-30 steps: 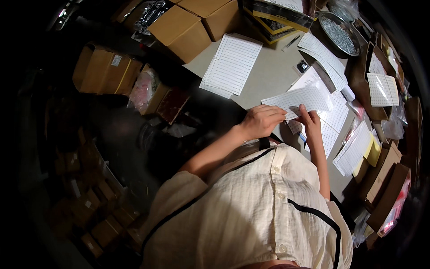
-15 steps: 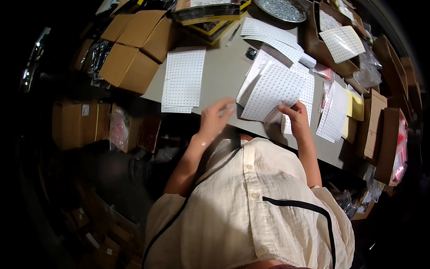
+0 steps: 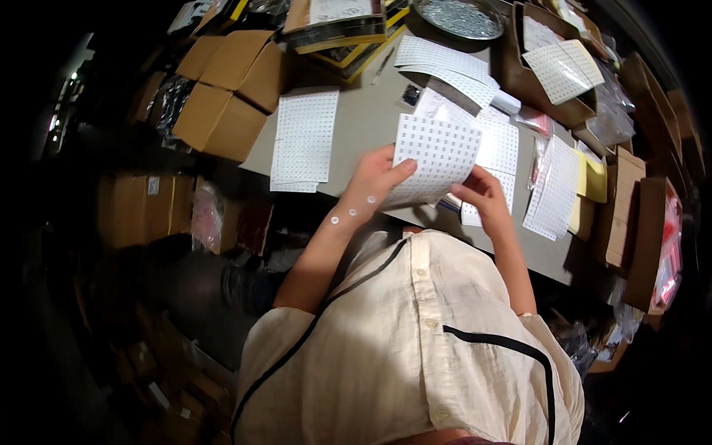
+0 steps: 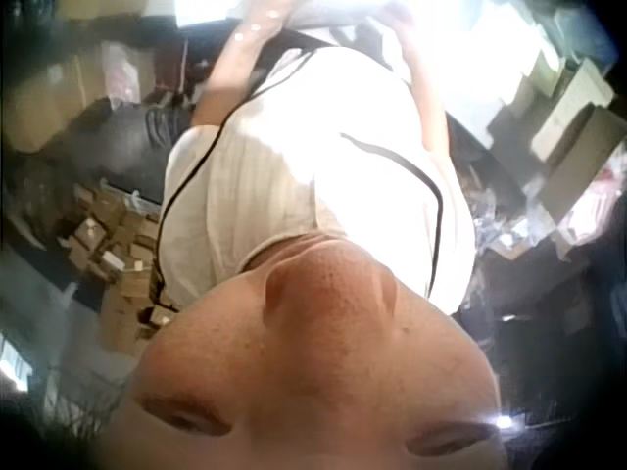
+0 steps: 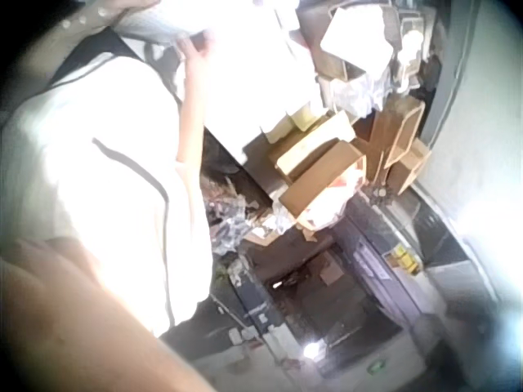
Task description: The person peels small circular stickers from a perforated sheet and places them into small plastic bags. The person handles multiple sticker sheets and bags, organizing the peeled stickers into the packaging on a cluttered table.
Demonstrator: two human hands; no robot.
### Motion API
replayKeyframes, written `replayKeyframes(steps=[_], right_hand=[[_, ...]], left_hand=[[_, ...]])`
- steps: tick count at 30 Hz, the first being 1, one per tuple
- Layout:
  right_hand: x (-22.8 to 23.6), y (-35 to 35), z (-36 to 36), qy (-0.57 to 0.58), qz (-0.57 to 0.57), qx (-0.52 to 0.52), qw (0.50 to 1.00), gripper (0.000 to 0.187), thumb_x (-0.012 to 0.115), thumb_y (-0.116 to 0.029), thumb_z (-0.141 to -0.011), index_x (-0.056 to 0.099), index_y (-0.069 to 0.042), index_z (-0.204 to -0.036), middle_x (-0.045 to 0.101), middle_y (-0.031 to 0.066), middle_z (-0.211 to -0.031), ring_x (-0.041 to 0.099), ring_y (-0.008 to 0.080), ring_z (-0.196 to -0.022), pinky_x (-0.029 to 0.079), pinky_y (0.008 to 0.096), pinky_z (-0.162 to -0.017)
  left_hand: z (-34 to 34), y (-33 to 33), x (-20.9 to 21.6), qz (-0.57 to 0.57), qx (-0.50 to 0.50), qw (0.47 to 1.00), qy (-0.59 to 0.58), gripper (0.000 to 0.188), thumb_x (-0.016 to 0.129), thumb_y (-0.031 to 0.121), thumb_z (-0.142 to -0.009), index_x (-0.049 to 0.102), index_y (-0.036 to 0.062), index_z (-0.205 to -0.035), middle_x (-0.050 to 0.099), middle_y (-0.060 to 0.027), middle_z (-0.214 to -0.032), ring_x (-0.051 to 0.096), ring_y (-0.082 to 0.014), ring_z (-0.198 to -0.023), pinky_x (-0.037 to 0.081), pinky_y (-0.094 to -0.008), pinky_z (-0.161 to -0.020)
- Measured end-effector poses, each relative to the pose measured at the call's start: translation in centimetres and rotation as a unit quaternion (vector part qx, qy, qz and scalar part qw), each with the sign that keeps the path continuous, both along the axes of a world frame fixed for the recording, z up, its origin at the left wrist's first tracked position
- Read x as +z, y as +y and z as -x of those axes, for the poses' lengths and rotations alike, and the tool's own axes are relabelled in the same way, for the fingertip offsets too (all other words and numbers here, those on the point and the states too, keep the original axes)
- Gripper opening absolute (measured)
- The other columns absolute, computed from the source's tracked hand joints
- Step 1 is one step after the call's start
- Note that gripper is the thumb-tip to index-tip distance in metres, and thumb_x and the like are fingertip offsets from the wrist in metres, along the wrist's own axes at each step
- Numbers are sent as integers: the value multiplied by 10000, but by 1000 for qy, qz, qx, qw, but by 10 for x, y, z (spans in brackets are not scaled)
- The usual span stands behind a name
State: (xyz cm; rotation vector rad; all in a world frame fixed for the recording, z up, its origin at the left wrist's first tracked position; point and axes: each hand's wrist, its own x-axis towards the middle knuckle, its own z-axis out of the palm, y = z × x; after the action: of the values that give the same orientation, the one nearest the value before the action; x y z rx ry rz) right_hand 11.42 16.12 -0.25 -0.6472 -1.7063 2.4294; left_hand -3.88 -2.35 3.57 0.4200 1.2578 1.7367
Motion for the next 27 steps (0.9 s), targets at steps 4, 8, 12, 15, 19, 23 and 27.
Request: replayKeyframes(steps=[4,8,12,15,19,23,27], right_hand=[[-2,18,-5,10,-41,26,999,410,712,-76,-885,615,-5,-1277,685,56,-1169,614,137,-1084,456,301,-978],[-22,16,-8,-36,-58,23,997,368,696,-73,-896,636,10,-1249,694,48,-1136,618,125,-1049,449,286,-964],[-39,24,-7,-27,-90,-44,995,266,666,-91,-918,667,8,-1164,707,31,-1039,618,107,-969,452,271,-915],[-41,31,-3,-27,-72,-96,992,205,664,-170,-930,677,-20,-1069,692,8,-980,596,84,-889,445,257,-836],[-48,36,-1,-44,-79,-89,992,190,673,-180,-923,678,-34,-1044,678,-16,-943,576,62,-851,438,245,-801],[-49,24,4,-53,-71,-63,994,151,678,-186,-918,678,-61,-1003,644,-48,-879,550,40,-801,427,234,-771],[-68,22,8,-76,-75,-68,992,144,685,-194,-915,672,-89,-1012,640,-51,-844,568,43,-753,445,219,-702]], left_hand=[[-10,4,-3,-10,44,999,-10,356,613,139,-974,598,-56,-1272,660,-127,-1230,613,-186,-1128,460,-324,-1000],[-7,7,-8,-18,49,999,-3,335,584,161,-997,611,-39,-1264,669,-109,-1200,609,-171,-1117,466,-322,-982],[29,-18,-46,317,118,853,396,511,659,301,-936,566,-32,-1312,632,-241,-1252,604,-341,-1168,437,-380,-1029],[52,-63,-112,567,193,487,636,664,683,330,-890,462,-38,-1396,518,-329,-1356,507,-457,-1260,398,-457,-1072],[55,-88,-116,565,138,558,592,591,684,275,-871,477,-73,-1302,482,-316,-1362,443,-439,-1303,430,-488,-1025],[54,-89,-96,543,73,641,538,366,579,171,-904,564,-64,-1184,546,-328,-1294,531,-442,-1223,472,-485,-971],[47,-82,-73,578,59,660,477,199,512,93,-901,633,-30,-1000,651,-258,-1110,624,-377,-1069,528,-458,-844]])
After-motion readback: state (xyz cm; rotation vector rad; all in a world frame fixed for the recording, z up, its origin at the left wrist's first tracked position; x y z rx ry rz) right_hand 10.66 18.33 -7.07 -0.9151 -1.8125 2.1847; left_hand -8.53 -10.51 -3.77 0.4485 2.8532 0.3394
